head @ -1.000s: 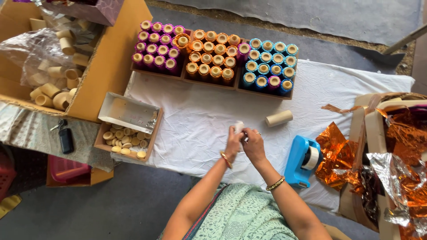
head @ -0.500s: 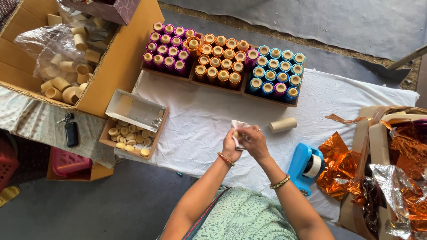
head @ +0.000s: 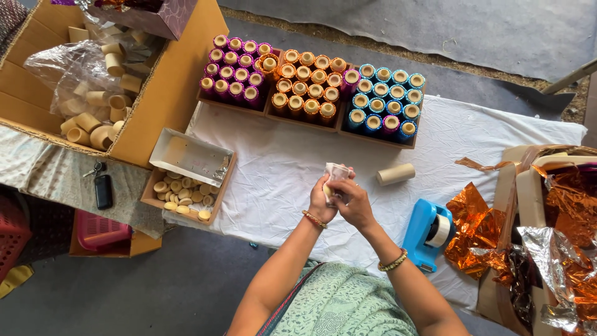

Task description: The person wipes small cylindrical candle holders with a white cloth. They then pick up a sheet of orange metallic foil, wrap it around a candle holder, and secure it with a piece of tape from a blue dispenser. The wrapped items are placed into a tray with other finished candles.

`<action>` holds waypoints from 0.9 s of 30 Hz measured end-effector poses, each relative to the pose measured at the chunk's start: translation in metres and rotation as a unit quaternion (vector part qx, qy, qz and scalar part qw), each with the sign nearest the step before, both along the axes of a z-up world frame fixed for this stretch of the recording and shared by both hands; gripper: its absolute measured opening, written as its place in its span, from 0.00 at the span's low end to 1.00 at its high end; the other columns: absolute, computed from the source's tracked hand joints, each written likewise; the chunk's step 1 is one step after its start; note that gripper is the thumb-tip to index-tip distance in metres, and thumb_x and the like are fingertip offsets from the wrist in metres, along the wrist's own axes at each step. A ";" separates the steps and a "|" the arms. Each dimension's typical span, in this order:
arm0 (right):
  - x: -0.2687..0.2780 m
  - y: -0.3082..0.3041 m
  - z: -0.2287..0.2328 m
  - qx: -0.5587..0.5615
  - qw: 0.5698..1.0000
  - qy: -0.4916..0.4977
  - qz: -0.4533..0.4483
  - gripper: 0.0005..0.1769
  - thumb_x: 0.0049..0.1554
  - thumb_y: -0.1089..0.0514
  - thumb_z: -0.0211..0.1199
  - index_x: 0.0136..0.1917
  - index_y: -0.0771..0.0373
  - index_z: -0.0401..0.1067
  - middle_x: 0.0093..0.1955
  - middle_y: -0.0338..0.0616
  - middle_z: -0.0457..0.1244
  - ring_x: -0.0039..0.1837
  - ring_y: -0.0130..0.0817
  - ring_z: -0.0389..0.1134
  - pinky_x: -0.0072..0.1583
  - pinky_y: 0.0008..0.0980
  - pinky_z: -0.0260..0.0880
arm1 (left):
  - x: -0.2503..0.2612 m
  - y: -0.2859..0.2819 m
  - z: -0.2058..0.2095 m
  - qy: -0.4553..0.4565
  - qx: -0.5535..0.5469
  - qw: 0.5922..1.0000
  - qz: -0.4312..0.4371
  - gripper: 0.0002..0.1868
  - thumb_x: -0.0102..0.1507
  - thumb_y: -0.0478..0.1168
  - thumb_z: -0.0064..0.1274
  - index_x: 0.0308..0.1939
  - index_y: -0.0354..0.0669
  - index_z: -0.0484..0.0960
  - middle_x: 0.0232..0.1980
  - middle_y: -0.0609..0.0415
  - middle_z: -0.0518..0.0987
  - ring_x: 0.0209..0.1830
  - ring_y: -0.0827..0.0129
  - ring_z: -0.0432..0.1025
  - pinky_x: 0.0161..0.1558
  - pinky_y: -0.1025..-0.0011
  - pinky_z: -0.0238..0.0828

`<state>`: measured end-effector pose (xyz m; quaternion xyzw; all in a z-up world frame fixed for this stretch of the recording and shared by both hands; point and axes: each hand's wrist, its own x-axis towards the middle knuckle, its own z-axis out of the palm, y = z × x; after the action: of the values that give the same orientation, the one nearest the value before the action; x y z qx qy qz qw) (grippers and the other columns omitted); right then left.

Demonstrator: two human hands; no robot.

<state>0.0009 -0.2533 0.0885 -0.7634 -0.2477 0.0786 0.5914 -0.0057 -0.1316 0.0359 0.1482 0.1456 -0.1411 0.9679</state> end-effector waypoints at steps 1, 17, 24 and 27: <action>0.000 0.003 0.001 -0.012 0.998 -0.053 -0.038 0.20 0.47 0.68 0.70 0.55 0.64 0.77 0.53 0.48 0.71 0.53 0.42 0.74 0.57 0.35 0.74 | 0.001 -0.005 -0.011 0.006 0.028 0.999 0.046 0.27 0.74 0.52 0.28 0.63 0.35 0.72 0.59 0.43 0.79 0.57 0.59 0.76 0.60 0.65 0.73; -0.015 0.016 -0.015 0.114 0.986 0.118 0.036 0.22 0.50 0.69 0.73 0.58 0.68 0.75 0.54 0.49 0.70 0.57 0.28 0.72 0.60 0.30 0.74 | -0.011 0.018 0.011 0.034 -0.014 0.998 0.042 0.28 0.75 0.52 0.26 0.69 0.39 0.69 0.64 0.44 0.77 0.61 0.59 0.75 0.60 0.66 0.75; -0.010 0.032 0.000 0.012 0.998 -0.025 -0.061 0.18 0.51 0.70 0.68 0.57 0.66 0.77 0.58 0.44 0.70 0.56 0.30 0.74 0.59 0.29 0.75 | -0.022 0.003 -0.047 0.048 0.076 0.979 0.185 0.24 0.77 0.51 0.36 0.65 0.36 0.72 0.56 0.50 0.78 0.51 0.66 0.74 0.52 0.68 0.74; -0.016 0.031 -0.009 -0.028 0.997 0.016 -0.071 0.19 0.51 0.70 0.66 0.57 0.65 0.77 0.58 0.44 0.70 0.54 0.32 0.75 0.56 0.29 0.76 | -0.034 0.005 -0.024 0.034 0.272 0.941 0.197 0.22 0.74 0.48 0.40 0.67 0.42 0.76 0.55 0.58 0.78 0.44 0.75 0.70 0.45 0.73 0.69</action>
<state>-0.0155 -0.2220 0.0795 -0.7940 -0.1809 0.0561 0.5777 -0.0396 -0.1262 0.0114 0.3694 0.2376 0.0922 0.8936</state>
